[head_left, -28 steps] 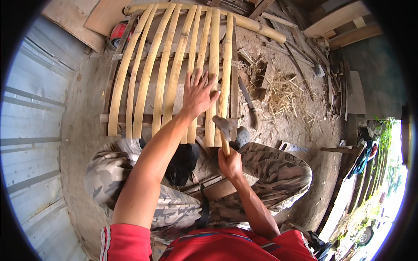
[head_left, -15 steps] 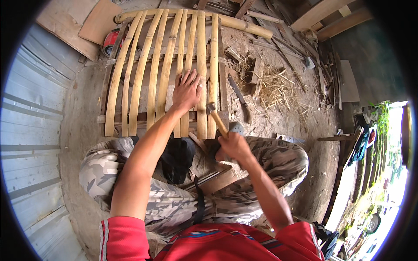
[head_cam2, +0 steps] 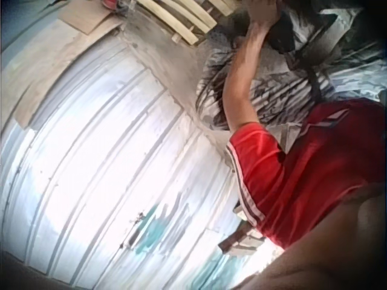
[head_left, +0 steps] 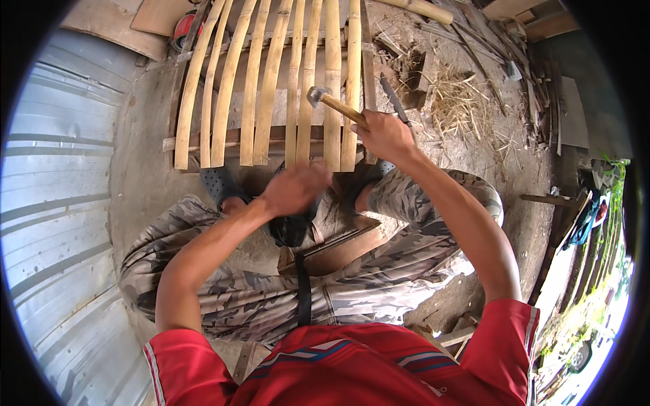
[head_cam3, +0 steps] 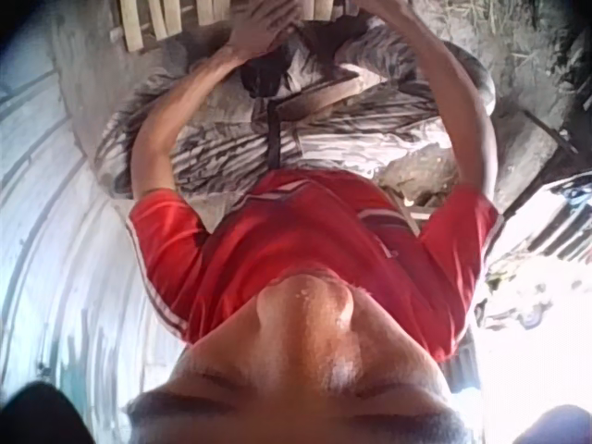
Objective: The person sits on the floor and uses a hammer to drive nails into a bamboo slat structure. They repeatedly position nails and strike them to secure the bamboo pieces together.
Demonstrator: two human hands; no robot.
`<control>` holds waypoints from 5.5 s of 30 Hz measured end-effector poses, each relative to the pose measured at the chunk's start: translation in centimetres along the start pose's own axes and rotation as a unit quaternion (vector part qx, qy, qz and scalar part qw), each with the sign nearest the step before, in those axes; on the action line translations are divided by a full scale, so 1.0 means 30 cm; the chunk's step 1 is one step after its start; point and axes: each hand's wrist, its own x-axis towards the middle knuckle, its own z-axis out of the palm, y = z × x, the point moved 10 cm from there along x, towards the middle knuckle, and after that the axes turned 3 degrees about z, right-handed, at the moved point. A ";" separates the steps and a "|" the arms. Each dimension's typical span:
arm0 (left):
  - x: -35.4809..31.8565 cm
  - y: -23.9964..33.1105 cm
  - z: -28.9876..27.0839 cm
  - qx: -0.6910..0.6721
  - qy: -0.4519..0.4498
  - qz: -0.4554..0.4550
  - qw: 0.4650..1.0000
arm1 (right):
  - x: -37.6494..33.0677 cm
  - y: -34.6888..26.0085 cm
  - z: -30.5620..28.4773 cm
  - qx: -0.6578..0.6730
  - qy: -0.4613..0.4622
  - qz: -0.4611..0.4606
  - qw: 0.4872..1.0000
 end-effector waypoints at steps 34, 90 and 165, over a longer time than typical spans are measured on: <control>-0.439 -0.039 0.688 -0.165 -0.170 -0.480 0.845 | 0.090 -0.013 0.167 0.030 0.153 -0.152 0.976; -0.566 -0.199 0.696 -0.356 -0.143 -0.627 0.678 | 0.066 0.018 0.150 0.066 0.169 -0.146 0.972; -0.062 -0.501 -0.151 -0.332 0.177 -0.474 0.796 | -0.354 -0.176 0.144 0.014 0.038 -0.234 0.971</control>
